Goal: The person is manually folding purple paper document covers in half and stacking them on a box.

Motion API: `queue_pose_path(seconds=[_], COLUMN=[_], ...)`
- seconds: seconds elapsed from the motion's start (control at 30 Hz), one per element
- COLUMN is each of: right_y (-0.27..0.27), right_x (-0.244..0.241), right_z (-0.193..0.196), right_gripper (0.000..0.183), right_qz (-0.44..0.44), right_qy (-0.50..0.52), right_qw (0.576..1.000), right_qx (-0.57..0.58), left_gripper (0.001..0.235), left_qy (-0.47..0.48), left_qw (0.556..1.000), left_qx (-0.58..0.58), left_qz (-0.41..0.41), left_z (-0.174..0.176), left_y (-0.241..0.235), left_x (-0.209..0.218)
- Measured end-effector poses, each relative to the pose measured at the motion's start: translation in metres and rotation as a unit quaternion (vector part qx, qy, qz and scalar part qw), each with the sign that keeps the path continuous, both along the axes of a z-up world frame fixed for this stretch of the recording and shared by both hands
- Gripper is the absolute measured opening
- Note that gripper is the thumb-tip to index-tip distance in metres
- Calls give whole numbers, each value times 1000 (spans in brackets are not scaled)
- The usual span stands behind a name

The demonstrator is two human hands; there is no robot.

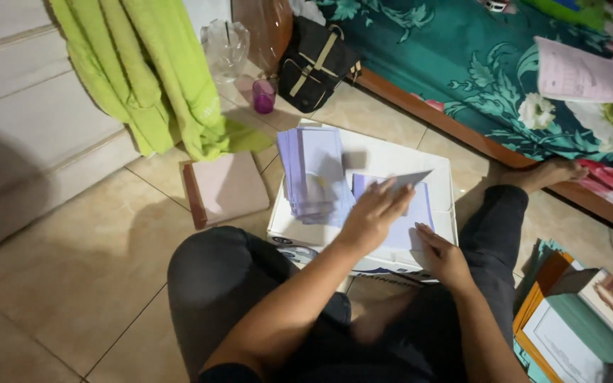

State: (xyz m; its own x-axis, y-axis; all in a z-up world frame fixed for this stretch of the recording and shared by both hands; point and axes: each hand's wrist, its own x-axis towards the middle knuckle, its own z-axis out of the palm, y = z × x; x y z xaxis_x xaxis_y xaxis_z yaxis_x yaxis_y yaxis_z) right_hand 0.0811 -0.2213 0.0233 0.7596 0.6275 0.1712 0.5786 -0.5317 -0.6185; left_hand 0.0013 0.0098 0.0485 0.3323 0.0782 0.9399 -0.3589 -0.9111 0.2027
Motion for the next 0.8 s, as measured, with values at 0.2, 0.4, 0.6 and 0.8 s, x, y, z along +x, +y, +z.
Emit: queue_pose_path(seconds=[0.2,0.4,0.6,0.8], right_y=[3,2,-4,11], right_x=[-5,-7,3,9], right_z=[10,9,-21,-41], right_gripper=[37,37,36,65], right_qz=[4,-2,-174,-218], right_qy=[-1,-16,-295,-170], right_qw=[1000,1000,930,942], right_qx=[5,11,-134,-190], left_gripper=[58,39,43,45], left_qy=[43,196,179,388], left_qw=[990,960,982,919], left_qx=[-25,-18,13,52], left_qz=[132,198,53,-42], left_z=[-6,-37,-37,-46], left_y=[86,93,26,-9], left_x=[-19,-27,-8,-11])
